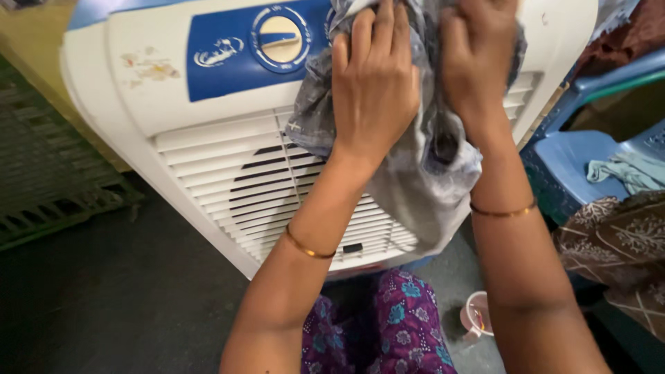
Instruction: The person wipes the exterior surfaces of a portable air cooler using a grey cloth. They clean the front grille, the top lid, and the control panel area, moving the cloth back and forth to remove dust or dirt from the appliance.
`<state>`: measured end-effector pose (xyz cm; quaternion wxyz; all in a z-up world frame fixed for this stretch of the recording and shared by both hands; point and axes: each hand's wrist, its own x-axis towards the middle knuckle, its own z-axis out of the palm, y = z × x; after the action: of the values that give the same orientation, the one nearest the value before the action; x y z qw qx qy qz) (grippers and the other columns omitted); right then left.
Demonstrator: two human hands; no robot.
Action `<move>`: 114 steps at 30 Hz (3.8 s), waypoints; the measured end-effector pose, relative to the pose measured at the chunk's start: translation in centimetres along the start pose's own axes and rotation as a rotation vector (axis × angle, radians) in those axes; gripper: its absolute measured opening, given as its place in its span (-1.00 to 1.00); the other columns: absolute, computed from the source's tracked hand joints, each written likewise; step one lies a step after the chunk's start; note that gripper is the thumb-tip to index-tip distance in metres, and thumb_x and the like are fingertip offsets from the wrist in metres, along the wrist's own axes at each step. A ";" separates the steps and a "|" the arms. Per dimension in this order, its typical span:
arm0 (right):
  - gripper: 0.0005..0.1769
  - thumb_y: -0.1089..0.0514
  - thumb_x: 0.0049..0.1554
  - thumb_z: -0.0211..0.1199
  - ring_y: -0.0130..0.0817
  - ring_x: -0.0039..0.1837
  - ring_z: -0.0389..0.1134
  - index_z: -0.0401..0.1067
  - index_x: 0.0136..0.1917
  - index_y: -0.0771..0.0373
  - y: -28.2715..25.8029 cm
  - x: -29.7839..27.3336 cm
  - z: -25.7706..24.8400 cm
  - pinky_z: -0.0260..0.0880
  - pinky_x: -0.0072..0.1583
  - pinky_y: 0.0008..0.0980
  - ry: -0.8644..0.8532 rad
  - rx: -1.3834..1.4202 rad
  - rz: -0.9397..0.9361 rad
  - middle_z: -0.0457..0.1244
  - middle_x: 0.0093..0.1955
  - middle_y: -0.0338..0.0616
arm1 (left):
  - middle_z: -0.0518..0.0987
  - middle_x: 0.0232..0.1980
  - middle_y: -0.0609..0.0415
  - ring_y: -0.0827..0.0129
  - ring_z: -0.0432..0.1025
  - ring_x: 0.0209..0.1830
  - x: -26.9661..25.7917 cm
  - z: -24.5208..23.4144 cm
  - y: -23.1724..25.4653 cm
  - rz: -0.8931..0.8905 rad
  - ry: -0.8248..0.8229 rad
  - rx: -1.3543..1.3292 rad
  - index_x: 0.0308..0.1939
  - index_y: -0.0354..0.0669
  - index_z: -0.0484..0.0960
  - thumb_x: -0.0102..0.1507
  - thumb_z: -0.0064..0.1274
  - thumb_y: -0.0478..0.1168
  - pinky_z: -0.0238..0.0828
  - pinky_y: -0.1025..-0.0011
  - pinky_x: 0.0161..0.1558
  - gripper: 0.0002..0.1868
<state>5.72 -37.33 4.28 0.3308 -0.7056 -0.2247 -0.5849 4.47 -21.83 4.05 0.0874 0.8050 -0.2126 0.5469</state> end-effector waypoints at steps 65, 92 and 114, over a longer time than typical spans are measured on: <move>-0.60 0.33 0.19 0.18 0.33 0.58 0.02 0.41 0.29 0.45 -5.6 -10.2 3.9 0.11 0.52 0.15 -0.090 -0.487 -0.010 0.11 0.45 0.38 | 0.53 0.21 0.01 -0.01 0.42 0.18 -11.2 2.4 -3.3 0.215 0.136 -0.164 0.18 -0.24 0.63 0.26 0.05 -0.27 0.45 0.04 0.24 -0.60; -0.65 0.32 0.22 0.21 0.11 0.32 0.32 0.30 0.26 0.45 -6.3 -6.5 4.3 0.34 0.36 -0.04 0.260 0.059 0.219 0.24 0.27 0.17 | 0.43 0.35 -0.05 0.04 0.37 0.27 -11.2 -4.4 -8.1 -0.025 0.203 -0.039 0.33 -0.15 0.53 0.16 0.08 -0.35 0.35 0.11 0.25 -0.41; -0.61 0.32 0.23 0.13 -0.24 0.50 0.28 0.57 0.28 0.17 -14.6 -8.9 11.5 0.02 0.49 -0.07 -0.076 -0.317 -0.237 0.36 0.32 -0.11 | 0.24 0.61 -0.05 0.02 0.13 0.64 -13.8 -4.1 -14.7 -0.115 0.114 0.105 0.30 -0.19 0.57 0.41 -0.05 -0.39 0.30 0.07 0.46 -0.63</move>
<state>1.35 -18.34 -2.50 0.1360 -0.7389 -0.2236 -0.6209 3.17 -3.76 -5.67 0.0884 0.7869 -0.1317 0.5964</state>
